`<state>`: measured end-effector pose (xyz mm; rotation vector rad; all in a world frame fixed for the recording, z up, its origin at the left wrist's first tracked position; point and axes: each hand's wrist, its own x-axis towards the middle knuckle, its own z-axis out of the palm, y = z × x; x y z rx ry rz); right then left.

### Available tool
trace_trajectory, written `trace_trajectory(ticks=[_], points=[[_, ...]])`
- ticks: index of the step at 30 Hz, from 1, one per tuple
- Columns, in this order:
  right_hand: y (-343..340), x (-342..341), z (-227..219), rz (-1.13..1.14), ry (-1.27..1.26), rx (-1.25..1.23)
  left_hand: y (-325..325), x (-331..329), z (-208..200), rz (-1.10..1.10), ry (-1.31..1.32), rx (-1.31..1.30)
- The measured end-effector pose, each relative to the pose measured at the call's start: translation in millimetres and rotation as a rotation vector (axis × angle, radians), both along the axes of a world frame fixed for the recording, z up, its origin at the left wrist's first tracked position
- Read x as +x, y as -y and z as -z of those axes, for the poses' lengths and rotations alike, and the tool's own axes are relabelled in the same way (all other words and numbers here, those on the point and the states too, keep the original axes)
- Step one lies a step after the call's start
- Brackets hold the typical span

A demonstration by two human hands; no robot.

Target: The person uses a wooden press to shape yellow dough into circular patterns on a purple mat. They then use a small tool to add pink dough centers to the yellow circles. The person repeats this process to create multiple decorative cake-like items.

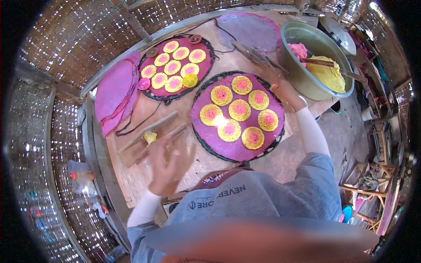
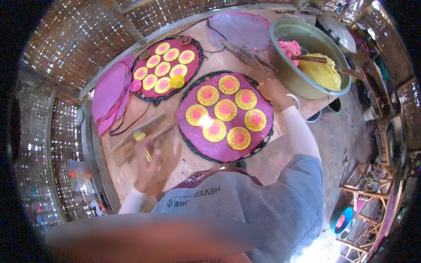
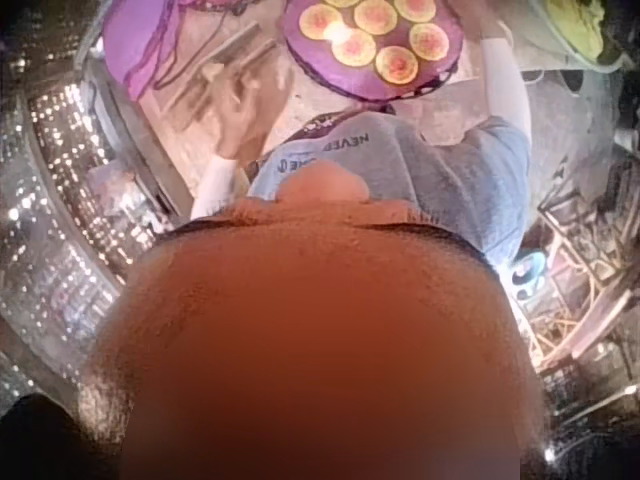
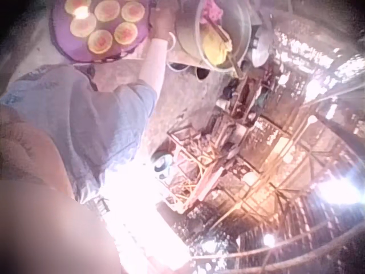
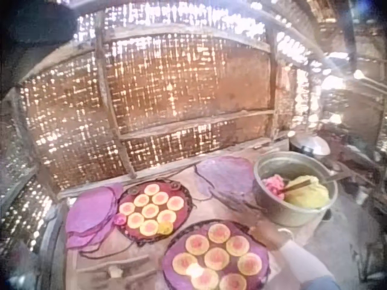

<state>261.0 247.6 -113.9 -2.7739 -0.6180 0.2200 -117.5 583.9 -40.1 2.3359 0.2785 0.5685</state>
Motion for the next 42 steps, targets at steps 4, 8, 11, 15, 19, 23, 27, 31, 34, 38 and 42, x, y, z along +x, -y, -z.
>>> trace_trajectory(ticks=[4, 8, 11, 15, 19, 23, 27, 31, 34, 38, 42], points=[[-6, -21, 3, 0.098, -0.097, 0.113, 54, -7, 83, -0.064, -0.238, 0.060], [5, -15, 24, 0.042, -0.091, 0.251, 101, 11, 95, -0.215, -0.322, 0.140], [8, -6, 35, 0.037, -0.052, 0.248, 120, 26, 97, -0.331, -0.302, 0.074], [6, -17, 35, -0.035, 0.087, 0.507, 130, 36, 115, -0.500, -0.212, -0.048], [12, -20, 36, -0.021, 0.097, 0.641, 112, 36, 135, -0.416, -0.049, -0.656], [21, -26, -10, -0.017, 0.057, 0.682, 125, 32, 44, -0.380, 0.237, -1.121], [-8, 7, -47, -0.076, 0.091, 0.608, 84, 43, -8, -0.266, 0.193, -0.722], [-87, 63, -72, -0.167, 0.245, 0.673, 5, 95, -31, -0.202, 0.273, -0.978], [-164, 97, -87, -0.174, 0.282, 0.759, -66, 142, -47, 0.009, 0.274, -1.263], [-256, 132, -63, -0.096, 0.300, 0.838, -134, 187, -36, -0.219, 0.206, -1.434], [-323, 132, -27, -0.062, 0.278, 0.786, -234, 206, 58, -0.411, 0.263, -1.345]])
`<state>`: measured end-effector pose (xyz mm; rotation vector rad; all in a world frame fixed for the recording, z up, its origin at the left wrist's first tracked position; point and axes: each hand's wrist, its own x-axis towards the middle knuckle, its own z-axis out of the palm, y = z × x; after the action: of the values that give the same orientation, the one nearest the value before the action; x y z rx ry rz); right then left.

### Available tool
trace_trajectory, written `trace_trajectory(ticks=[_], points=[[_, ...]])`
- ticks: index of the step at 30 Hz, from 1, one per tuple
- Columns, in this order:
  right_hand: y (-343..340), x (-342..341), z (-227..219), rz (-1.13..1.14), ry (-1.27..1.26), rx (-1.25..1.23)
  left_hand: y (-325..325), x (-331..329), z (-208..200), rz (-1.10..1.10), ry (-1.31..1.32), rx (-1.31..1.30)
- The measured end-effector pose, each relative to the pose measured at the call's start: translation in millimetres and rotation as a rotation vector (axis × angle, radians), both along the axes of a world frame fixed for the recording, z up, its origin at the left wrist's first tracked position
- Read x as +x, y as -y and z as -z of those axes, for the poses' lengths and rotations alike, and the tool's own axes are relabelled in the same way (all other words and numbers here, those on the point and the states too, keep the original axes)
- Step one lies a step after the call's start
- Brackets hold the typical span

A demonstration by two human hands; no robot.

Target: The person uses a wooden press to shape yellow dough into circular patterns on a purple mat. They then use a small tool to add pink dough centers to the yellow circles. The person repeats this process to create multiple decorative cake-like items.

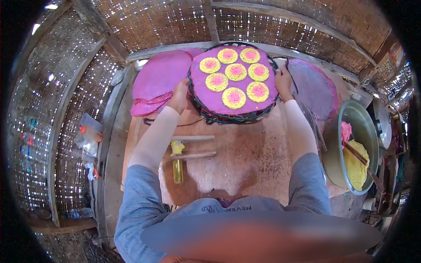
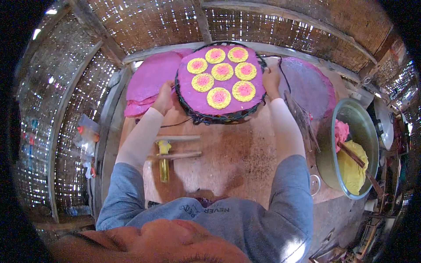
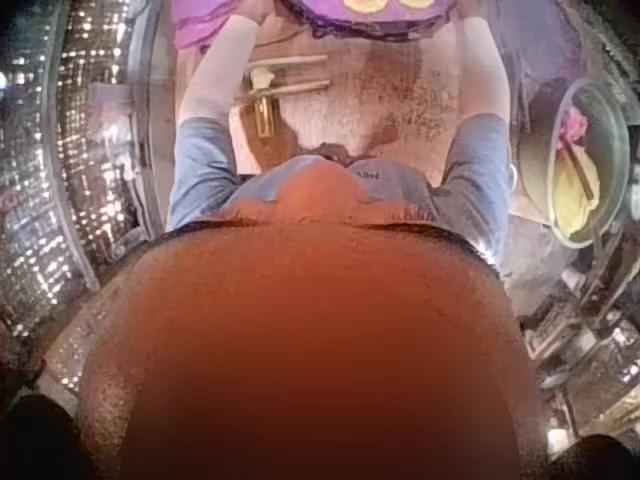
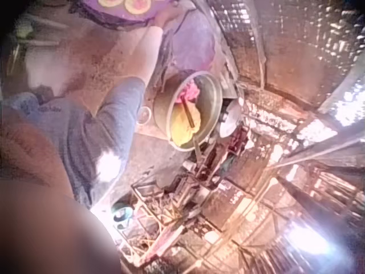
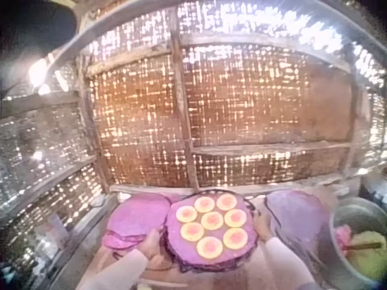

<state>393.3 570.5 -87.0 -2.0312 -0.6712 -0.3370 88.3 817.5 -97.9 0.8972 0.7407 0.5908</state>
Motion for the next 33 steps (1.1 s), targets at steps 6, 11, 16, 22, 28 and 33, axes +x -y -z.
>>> trace_trajectory(ticks=[6, 11, 16, 22, 28, 33], points=[[-16, 6, 51, 0.043, -0.075, -0.149, -29, 6, 56, 0.076, -0.059, -0.211], [-6, 2, 42, 0.093, -0.165, -0.225, -24, 3, 49, 0.013, -0.260, 0.095], [37, -38, 6, -0.066, 0.073, -0.159, 14, -40, -15, -0.116, -0.353, 0.576], [121, -170, 10, -0.599, -0.111, -0.064, 164, -91, -102, -0.109, -0.194, 0.972], [202, -265, 28, -0.928, -0.308, -0.072, 332, -148, -98, -0.336, -0.399, 0.764], [256, -291, 32, -1.202, -0.376, -0.230, 466, -179, 8, -0.550, -0.368, 0.734]])
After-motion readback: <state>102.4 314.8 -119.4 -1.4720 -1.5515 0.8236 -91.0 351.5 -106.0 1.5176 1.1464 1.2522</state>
